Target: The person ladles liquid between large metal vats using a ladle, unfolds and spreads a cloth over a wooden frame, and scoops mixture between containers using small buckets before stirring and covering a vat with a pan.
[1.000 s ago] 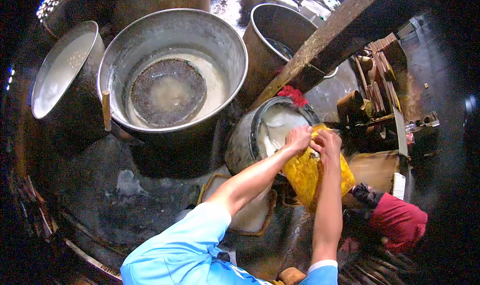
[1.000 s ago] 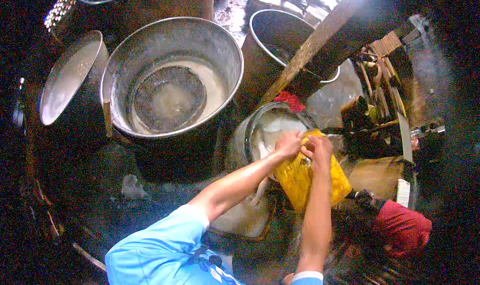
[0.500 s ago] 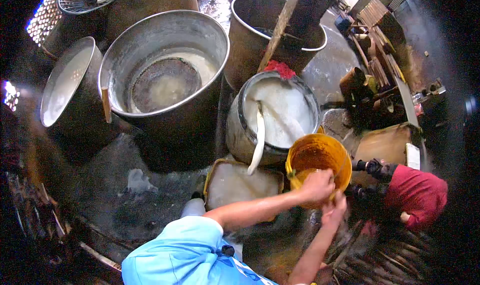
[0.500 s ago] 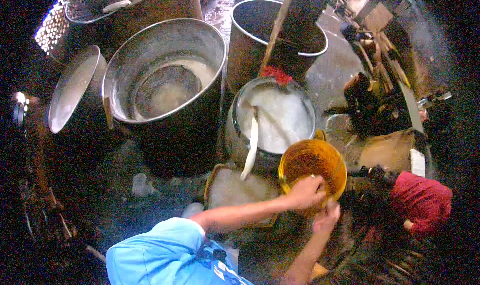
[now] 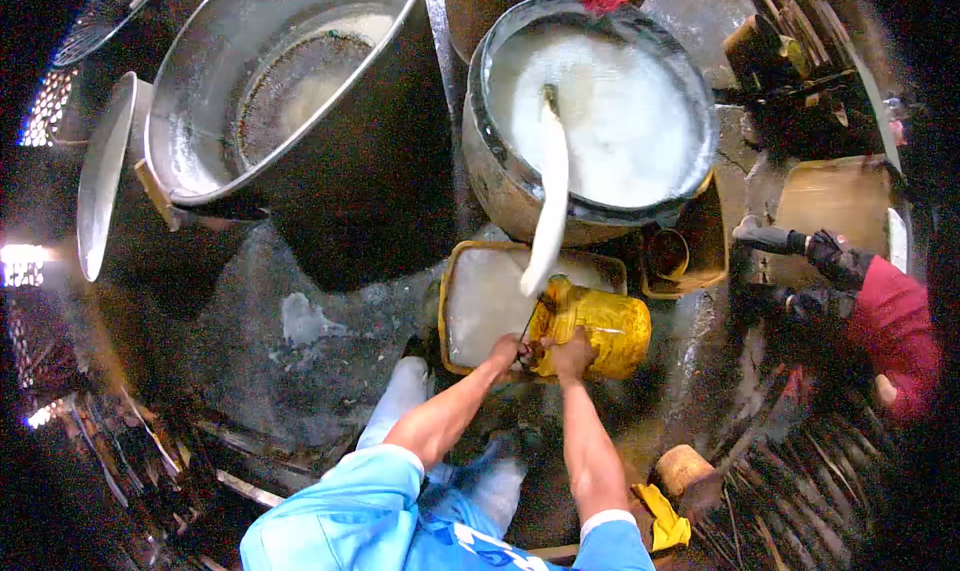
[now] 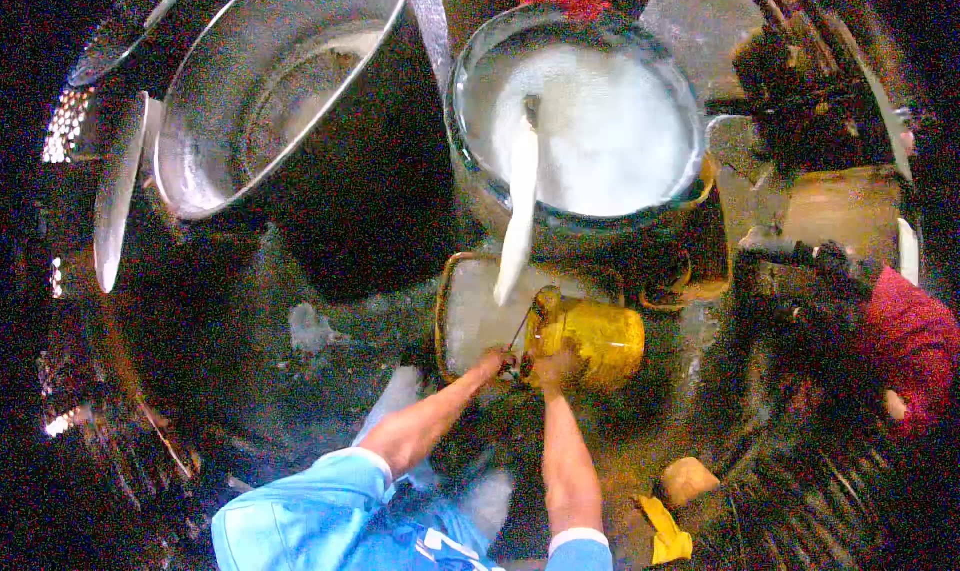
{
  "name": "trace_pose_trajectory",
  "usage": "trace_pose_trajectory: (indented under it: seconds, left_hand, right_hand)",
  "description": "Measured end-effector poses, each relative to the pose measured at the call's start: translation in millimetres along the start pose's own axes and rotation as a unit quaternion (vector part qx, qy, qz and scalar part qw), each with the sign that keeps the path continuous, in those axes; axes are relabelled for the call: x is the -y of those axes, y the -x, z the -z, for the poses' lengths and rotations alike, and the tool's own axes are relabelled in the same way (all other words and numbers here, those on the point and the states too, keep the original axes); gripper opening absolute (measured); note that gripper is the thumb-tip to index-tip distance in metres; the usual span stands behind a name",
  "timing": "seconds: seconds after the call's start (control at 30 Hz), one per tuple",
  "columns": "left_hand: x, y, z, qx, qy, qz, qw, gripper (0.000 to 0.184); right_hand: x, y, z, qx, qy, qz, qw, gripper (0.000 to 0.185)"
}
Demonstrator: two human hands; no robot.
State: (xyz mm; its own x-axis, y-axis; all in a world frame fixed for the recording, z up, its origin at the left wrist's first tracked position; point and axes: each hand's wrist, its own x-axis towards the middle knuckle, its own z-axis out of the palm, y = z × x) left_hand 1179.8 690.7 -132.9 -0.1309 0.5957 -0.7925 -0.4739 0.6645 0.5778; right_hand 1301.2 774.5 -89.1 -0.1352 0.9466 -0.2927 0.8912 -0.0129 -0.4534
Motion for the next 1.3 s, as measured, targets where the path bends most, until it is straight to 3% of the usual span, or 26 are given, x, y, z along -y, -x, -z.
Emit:
trace_pose_trajectory:
  seconds: [0.1, 0.17, 0.27, 0.37, 0.47, 0.57, 0.67, 0.77, 0.8, 0.83, 0.93, 1.0, 1.07, 1.13, 1.23, 1.3]
  left_hand:
    - [32.8, -41.9, 27.0, 0.041, 0.119, 0.024, 0.992, 0.020]
    - [64.9, -81.6, 47.5, 0.068, 0.212, 0.063, 0.973, 0.021]
    - [83.6, -113.1, 69.7, -0.002, 0.043, 0.138, 0.989, 0.027]
    - [97.8, -133.5, 86.5, 0.063, 0.019, 0.098, 0.993, 0.033]
    - [111.1, -143.8, 86.1, -0.010, 0.035, 0.191, 0.981, 0.038]
    - [139.2, -167.1, 106.2, 0.027, 0.009, 0.115, 0.993, 0.034]
    - [147.9, -180.7, 121.6, -0.017, 0.017, 0.110, 0.994, 0.028]
    - [108.3, -167.5, 128.6, -0.020, -0.124, 0.078, 0.989, 0.023]
    - [103.1, -159.3, 122.6, -0.063, -0.037, 0.071, 0.995, 0.020]
    - [96.3, -151.1, 115.9, -0.056, -0.104, 0.023, 0.993, 0.019]
    - [89.7, -130.3, 86.6, -0.047, -0.224, -0.048, 0.972, 0.018]
    - [62.1, -102.4, 45.9, -0.061, -0.202, 0.005, 0.977, 0.019]
    - [46.3, -80.1, 24.6, -0.057, -0.262, -0.020, 0.963, 0.021]
    - [47.1, -67.2, -2.2, -0.012, -0.290, -0.034, 0.956, 0.027]
    - [46.2, -38.6, -37.2, 0.013, -0.401, -0.143, 0.905, 0.031]
    - [-9.4, 15.8, -63.1, 0.024, -0.435, -0.126, 0.891, 0.034]
  right_hand:
    - [-8.9, -24.3, -71.5, 0.175, 0.074, -0.125, 0.974, 0.070]
    - [-26.5, -35.6, -126.6, 0.179, 0.077, -0.127, 0.973, 0.077]
    - [-42.9, -36.2, -176.6, 0.163, 0.101, -0.124, 0.974, 0.072]
    - [-46.0, -39.6, -206.7, 0.130, 0.109, -0.111, 0.979, 0.067]
    - [-43.1, -42.1, -224.6, 0.113, 0.103, -0.104, 0.983, 0.063]
    - [-39.0, -49.5, -235.3, 0.109, 0.083, -0.098, 0.986, 0.058]
    - [-38.0, -55.2, -241.6, 0.108, 0.050, -0.099, 0.988, 0.054]
    - [-53.9, -52.2, -244.0, 0.097, -0.025, -0.097, 0.990, 0.050]
    - [-67.9, -50.2, -243.7, 0.088, -0.066, -0.097, 0.989, 0.049]
    - [-82.6, -47.8, -240.4, 0.084, -0.115, -0.102, 0.985, 0.048]
    - [-138.7, -39.9, -230.7, 0.069, -0.265, -0.150, 0.950, 0.044]
    - [-181.8, -33.0, -229.8, 0.059, -0.368, -0.193, 0.907, 0.042]
    - [-220.3, -25.2, -228.9, 0.063, -0.482, -0.238, 0.841, 0.040]
    - [-206.5, -5.0, -161.5, 0.123, -0.473, -0.331, 0.807, 0.033]
    - [-194.7, 35.6, -100.1, 0.150, -0.620, -0.322, 0.699, 0.031]
    - [-184.6, 64.5, -61.7, 0.140, -0.631, -0.302, 0.701, 0.030]
